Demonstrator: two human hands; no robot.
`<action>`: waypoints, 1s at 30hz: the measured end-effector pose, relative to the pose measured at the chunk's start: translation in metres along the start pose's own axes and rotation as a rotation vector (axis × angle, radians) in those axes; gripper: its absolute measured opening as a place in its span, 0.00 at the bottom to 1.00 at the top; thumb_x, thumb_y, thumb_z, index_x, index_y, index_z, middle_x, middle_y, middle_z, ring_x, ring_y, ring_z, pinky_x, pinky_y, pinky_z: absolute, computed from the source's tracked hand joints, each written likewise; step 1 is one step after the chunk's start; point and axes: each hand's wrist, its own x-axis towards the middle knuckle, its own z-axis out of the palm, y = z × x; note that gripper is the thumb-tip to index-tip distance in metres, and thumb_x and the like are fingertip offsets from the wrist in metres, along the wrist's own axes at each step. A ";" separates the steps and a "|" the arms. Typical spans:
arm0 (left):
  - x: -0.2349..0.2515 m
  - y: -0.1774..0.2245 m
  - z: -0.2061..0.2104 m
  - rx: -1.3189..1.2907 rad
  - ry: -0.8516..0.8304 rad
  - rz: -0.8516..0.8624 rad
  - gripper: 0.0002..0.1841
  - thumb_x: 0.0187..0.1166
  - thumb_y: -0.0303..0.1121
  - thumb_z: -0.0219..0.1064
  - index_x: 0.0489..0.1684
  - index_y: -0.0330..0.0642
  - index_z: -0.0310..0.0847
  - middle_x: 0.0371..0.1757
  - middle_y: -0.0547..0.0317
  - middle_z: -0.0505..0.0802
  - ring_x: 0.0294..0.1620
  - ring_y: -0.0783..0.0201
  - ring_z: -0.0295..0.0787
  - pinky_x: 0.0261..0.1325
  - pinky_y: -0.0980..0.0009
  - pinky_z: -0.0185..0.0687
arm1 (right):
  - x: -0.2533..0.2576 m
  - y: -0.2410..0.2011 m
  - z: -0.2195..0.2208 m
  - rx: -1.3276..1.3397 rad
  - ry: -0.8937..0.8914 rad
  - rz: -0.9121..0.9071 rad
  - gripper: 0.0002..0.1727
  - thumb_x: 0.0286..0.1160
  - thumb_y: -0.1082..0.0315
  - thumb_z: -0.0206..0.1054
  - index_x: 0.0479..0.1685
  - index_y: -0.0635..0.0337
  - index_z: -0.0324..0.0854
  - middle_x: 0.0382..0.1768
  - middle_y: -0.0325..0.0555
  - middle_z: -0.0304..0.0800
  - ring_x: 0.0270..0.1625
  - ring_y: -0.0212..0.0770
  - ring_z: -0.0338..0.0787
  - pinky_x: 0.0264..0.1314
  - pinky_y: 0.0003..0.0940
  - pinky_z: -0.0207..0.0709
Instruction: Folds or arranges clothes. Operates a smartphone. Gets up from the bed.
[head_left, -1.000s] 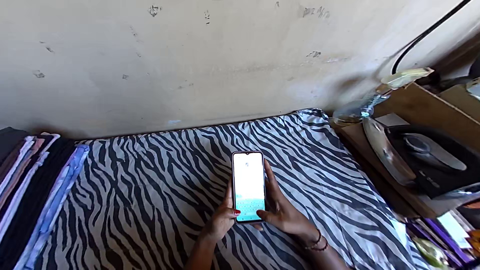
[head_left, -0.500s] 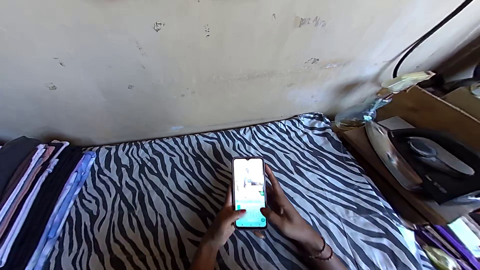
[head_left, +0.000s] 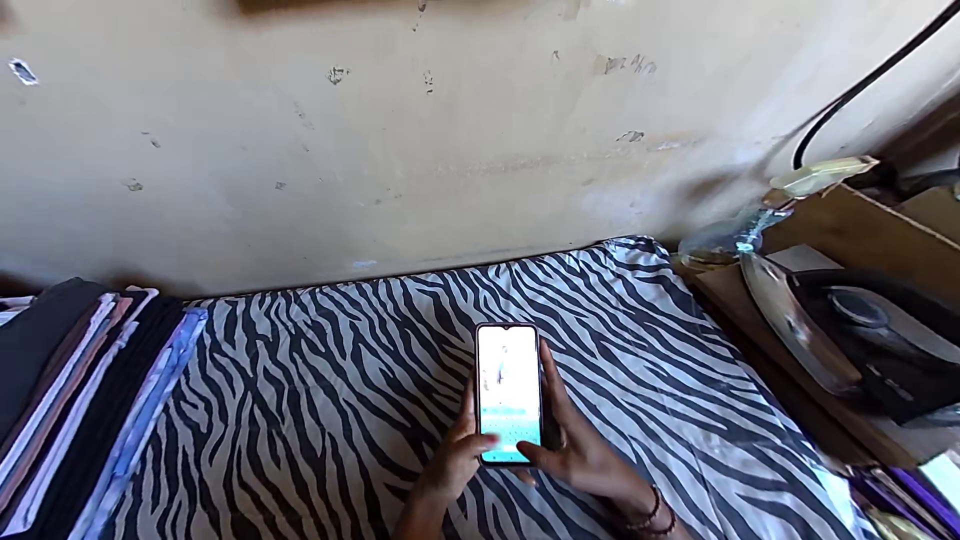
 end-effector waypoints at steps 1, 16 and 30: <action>0.000 0.000 0.000 -0.010 -0.004 0.000 0.53 0.76 0.35 0.65 0.90 0.55 0.14 0.78 0.64 0.81 0.65 0.57 0.91 0.51 0.54 0.95 | 0.000 -0.002 -0.001 0.031 -0.002 0.008 0.72 0.55 0.75 0.76 0.94 0.61 0.13 0.87 0.56 0.63 0.80 0.38 0.80 0.79 0.34 0.81; 0.000 -0.003 -0.007 -0.149 -0.112 0.021 0.51 0.77 0.35 0.64 0.93 0.66 0.21 0.81 0.59 0.79 0.73 0.48 0.85 0.53 0.48 0.93 | -0.001 -0.001 -0.009 0.183 -0.087 0.005 0.70 0.57 0.76 0.70 0.95 0.53 0.12 0.88 0.55 0.62 0.82 0.47 0.78 0.80 0.44 0.80; -0.001 0.002 -0.001 -0.019 -0.048 -0.015 0.52 0.78 0.32 0.63 0.90 0.58 0.14 0.79 0.61 0.79 0.68 0.53 0.89 0.53 0.50 0.94 | 0.001 -0.005 -0.006 0.127 -0.054 0.040 0.71 0.54 0.81 0.72 0.94 0.57 0.13 0.88 0.53 0.63 0.79 0.41 0.81 0.77 0.38 0.83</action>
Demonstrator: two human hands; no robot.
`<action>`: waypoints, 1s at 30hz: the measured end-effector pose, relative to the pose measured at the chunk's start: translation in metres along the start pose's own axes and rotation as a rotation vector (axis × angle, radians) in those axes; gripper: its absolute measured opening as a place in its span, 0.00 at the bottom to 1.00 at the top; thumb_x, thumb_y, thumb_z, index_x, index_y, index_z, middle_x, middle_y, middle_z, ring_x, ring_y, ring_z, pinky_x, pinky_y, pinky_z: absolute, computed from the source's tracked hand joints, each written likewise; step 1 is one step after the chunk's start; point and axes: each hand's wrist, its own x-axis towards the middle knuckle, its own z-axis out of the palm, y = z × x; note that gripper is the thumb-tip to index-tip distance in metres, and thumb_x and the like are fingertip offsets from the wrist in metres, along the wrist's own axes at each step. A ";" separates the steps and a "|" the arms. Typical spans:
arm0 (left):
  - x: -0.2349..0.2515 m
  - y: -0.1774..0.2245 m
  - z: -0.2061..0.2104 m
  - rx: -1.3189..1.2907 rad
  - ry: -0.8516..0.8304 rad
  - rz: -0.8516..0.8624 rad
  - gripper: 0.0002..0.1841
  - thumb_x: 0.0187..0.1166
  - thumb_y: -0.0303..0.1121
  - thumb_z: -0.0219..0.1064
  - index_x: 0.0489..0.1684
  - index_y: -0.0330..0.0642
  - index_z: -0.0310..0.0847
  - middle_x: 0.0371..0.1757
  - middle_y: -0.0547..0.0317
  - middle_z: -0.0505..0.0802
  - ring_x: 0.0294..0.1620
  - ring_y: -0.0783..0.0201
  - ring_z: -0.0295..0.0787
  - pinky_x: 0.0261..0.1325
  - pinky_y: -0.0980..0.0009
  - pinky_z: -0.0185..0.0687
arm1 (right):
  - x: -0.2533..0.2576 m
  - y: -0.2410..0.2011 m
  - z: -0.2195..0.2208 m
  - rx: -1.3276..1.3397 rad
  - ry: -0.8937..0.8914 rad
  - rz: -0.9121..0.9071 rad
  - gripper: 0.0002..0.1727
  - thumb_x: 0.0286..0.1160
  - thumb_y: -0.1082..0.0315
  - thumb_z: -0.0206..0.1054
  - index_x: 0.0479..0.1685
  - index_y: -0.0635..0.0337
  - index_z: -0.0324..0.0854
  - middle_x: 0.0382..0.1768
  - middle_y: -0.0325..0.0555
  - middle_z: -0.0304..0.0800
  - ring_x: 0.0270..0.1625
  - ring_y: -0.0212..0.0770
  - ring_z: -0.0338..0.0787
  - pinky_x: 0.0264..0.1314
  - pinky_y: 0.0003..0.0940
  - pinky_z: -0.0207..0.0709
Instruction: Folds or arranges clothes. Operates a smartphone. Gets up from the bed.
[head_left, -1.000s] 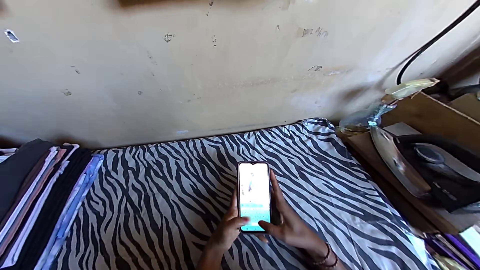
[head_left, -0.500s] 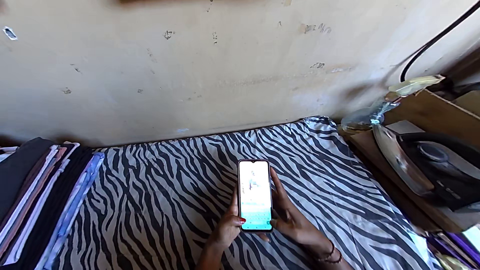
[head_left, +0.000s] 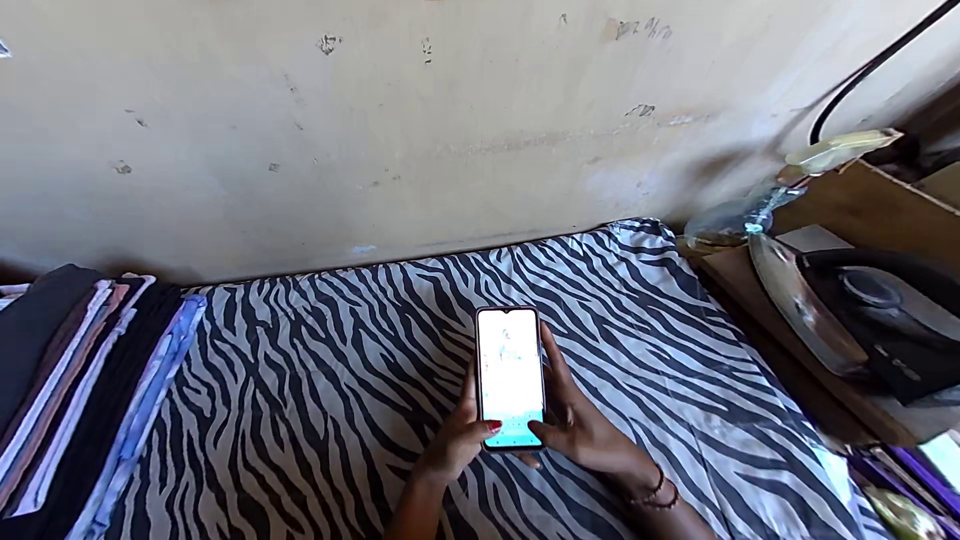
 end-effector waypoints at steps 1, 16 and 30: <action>0.000 0.003 0.004 0.014 0.037 -0.033 0.52 0.76 0.25 0.59 0.89 0.56 0.12 0.78 0.62 0.80 0.67 0.54 0.90 0.54 0.50 0.94 | 0.000 0.001 -0.001 0.001 -0.002 0.000 0.71 0.54 0.81 0.72 0.94 0.57 0.12 0.88 0.53 0.63 0.79 0.42 0.81 0.77 0.38 0.84; 0.001 -0.002 -0.003 -0.055 -0.010 0.006 0.55 0.73 0.33 0.65 0.90 0.58 0.13 0.80 0.60 0.79 0.69 0.50 0.88 0.52 0.48 0.94 | -0.001 0.006 -0.007 0.047 -0.042 -0.029 0.70 0.62 0.66 0.75 0.95 0.53 0.12 0.89 0.57 0.59 0.82 0.48 0.77 0.81 0.44 0.79; 0.002 -0.005 -0.006 -0.092 -0.060 0.033 0.53 0.76 0.34 0.64 0.92 0.64 0.17 0.82 0.59 0.78 0.72 0.48 0.86 0.55 0.47 0.93 | 0.001 0.004 0.002 0.060 0.057 -0.048 0.62 0.70 0.66 0.70 0.95 0.57 0.17 0.84 0.53 0.70 0.76 0.43 0.84 0.76 0.39 0.83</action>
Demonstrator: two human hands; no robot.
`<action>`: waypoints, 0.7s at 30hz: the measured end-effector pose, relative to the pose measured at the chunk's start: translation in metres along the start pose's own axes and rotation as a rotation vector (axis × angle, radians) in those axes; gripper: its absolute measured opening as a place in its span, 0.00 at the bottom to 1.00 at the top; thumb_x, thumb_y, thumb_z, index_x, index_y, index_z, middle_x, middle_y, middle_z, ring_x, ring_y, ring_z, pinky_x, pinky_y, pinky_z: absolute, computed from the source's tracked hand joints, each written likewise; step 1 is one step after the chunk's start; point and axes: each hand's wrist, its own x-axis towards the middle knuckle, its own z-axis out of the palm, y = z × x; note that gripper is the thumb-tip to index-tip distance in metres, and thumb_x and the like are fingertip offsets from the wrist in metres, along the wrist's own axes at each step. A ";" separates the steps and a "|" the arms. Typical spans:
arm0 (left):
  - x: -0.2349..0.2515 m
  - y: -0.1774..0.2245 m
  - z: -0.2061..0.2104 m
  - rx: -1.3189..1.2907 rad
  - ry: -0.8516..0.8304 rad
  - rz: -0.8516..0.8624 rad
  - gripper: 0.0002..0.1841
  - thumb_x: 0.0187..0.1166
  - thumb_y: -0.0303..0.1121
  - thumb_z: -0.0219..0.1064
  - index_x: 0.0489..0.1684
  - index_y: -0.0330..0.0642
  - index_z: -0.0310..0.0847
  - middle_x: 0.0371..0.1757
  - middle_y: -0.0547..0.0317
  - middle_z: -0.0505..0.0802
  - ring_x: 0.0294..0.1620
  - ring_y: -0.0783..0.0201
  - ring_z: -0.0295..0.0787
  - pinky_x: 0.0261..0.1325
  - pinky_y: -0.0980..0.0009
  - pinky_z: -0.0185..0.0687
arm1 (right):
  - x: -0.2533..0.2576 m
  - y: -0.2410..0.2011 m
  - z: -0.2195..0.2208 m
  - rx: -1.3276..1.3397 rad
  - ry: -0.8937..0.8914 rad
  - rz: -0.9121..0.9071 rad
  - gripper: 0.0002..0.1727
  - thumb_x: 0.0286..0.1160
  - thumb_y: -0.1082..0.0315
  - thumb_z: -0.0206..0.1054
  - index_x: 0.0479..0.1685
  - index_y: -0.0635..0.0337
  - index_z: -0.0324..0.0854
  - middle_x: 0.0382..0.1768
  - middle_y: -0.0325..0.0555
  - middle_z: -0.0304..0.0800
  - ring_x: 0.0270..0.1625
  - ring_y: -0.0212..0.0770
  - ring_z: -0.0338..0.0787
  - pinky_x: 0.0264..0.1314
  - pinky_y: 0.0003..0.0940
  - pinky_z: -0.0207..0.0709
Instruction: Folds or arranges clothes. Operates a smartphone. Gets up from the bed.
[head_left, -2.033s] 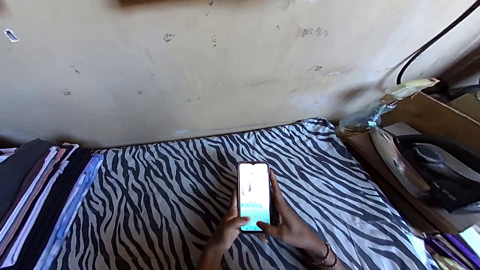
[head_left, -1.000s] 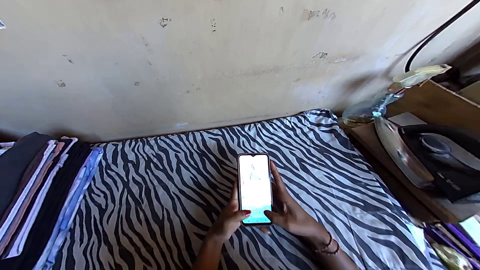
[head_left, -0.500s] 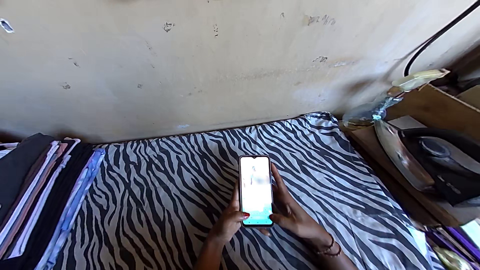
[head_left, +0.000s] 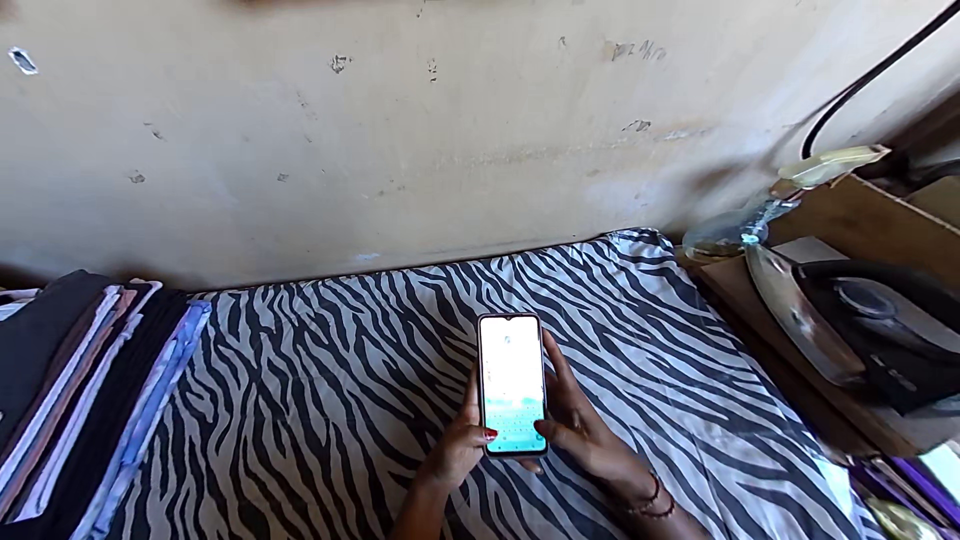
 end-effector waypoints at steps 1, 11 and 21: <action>0.000 0.000 0.001 0.009 0.003 -0.005 0.53 0.76 0.34 0.64 0.91 0.63 0.16 0.82 0.60 0.78 0.72 0.49 0.86 0.55 0.48 0.93 | 0.001 0.000 0.005 -0.016 0.060 0.007 0.61 0.71 0.66 0.69 0.95 0.61 0.19 0.82 0.52 0.73 0.73 0.40 0.86 0.74 0.37 0.85; 0.002 0.002 0.007 0.122 0.162 -0.054 0.54 0.76 0.35 0.63 0.89 0.53 0.10 0.77 0.60 0.80 0.64 0.54 0.91 0.48 0.52 0.95 | 0.002 -0.001 0.013 -0.036 0.142 0.063 0.62 0.65 0.74 0.68 0.95 0.61 0.20 0.77 0.51 0.78 0.67 0.38 0.91 0.66 0.34 0.89; 0.002 0.006 0.012 0.190 0.241 -0.061 0.55 0.79 0.45 0.67 0.89 0.54 0.11 0.74 0.60 0.83 0.59 0.54 0.94 0.41 0.54 0.97 | 0.001 0.001 -0.001 -0.033 -0.063 0.048 0.70 0.57 0.78 0.70 0.94 0.56 0.10 0.85 0.55 0.67 0.77 0.43 0.83 0.75 0.39 0.85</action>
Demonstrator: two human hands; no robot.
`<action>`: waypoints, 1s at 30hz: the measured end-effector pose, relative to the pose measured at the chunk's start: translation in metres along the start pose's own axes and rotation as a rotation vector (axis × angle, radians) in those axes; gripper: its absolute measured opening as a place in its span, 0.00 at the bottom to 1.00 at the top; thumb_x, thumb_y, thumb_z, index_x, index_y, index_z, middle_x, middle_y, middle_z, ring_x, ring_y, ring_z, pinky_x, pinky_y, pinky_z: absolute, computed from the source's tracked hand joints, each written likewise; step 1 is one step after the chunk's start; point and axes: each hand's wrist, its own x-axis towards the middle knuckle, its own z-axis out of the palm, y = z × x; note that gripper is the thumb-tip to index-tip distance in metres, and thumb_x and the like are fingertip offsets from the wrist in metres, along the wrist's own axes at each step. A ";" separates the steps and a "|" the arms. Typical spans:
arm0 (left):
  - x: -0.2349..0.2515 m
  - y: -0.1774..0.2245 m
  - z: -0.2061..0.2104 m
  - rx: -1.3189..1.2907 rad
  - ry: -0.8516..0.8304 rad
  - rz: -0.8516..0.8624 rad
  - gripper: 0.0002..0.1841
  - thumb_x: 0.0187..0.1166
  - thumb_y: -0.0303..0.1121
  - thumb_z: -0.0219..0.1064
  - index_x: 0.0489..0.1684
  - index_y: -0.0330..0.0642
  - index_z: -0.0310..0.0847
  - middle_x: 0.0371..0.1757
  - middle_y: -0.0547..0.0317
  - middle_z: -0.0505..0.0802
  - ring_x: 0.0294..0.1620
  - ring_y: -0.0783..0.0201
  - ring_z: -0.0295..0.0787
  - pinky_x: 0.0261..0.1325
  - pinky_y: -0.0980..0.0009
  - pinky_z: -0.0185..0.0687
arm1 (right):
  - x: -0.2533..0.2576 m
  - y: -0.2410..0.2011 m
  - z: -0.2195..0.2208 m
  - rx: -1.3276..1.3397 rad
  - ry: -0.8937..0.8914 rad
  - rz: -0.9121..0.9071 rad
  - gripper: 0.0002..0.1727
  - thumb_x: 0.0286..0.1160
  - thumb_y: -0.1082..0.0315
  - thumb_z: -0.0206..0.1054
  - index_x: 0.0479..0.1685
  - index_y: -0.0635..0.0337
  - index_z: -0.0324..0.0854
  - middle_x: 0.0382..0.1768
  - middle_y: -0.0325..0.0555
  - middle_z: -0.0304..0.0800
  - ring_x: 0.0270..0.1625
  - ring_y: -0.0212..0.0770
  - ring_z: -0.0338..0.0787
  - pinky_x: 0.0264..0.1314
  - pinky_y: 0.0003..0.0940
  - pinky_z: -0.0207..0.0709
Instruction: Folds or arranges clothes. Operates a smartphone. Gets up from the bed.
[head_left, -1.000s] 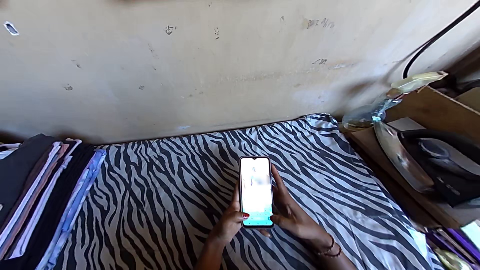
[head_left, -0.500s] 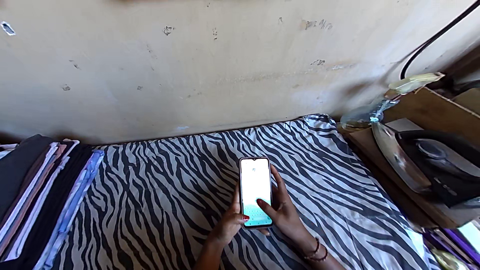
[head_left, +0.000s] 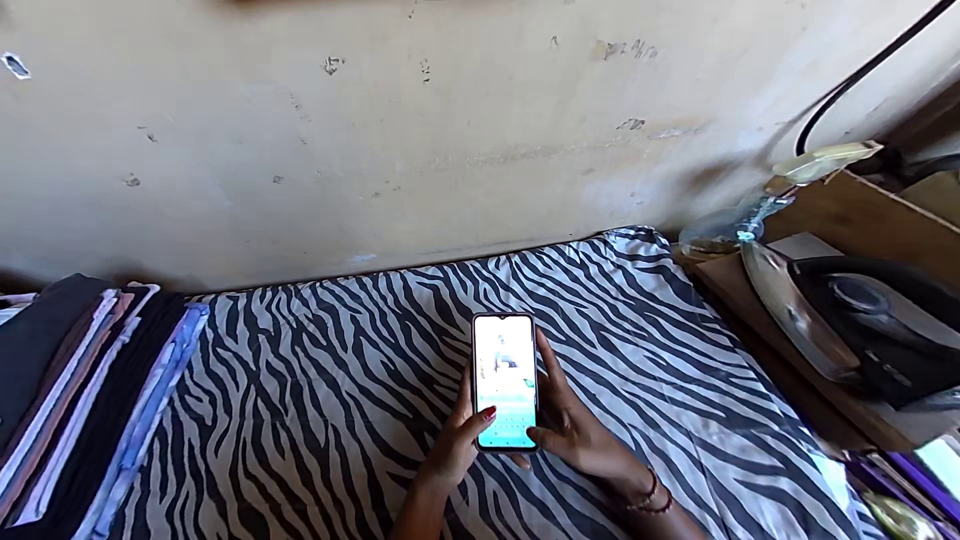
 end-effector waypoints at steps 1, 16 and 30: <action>0.000 0.000 0.000 -0.013 -0.008 0.002 0.55 0.80 0.46 0.67 0.89 0.55 0.11 0.75 0.60 0.83 0.60 0.54 0.94 0.41 0.54 0.97 | 0.000 0.000 -0.001 0.002 -0.007 -0.001 0.70 0.57 0.78 0.70 0.93 0.57 0.10 0.86 0.55 0.66 0.78 0.43 0.83 0.76 0.39 0.84; 0.001 -0.006 -0.007 -0.084 -0.120 0.066 0.52 0.82 0.50 0.65 0.92 0.60 0.16 0.79 0.58 0.80 0.66 0.51 0.91 0.45 0.53 0.96 | 0.002 0.003 0.002 -0.062 0.168 -0.039 0.57 0.68 0.69 0.68 0.95 0.63 0.29 0.70 0.53 0.85 0.64 0.42 0.92 0.65 0.37 0.90; 0.000 -0.005 -0.005 0.010 -0.128 -0.006 0.58 0.75 0.36 0.71 0.90 0.55 0.13 0.74 0.57 0.84 0.59 0.51 0.94 0.46 0.52 0.96 | -0.002 0.010 0.002 -0.156 0.334 -0.102 0.40 0.76 0.69 0.60 0.89 0.61 0.45 0.51 0.40 0.96 0.50 0.32 0.96 0.51 0.28 0.91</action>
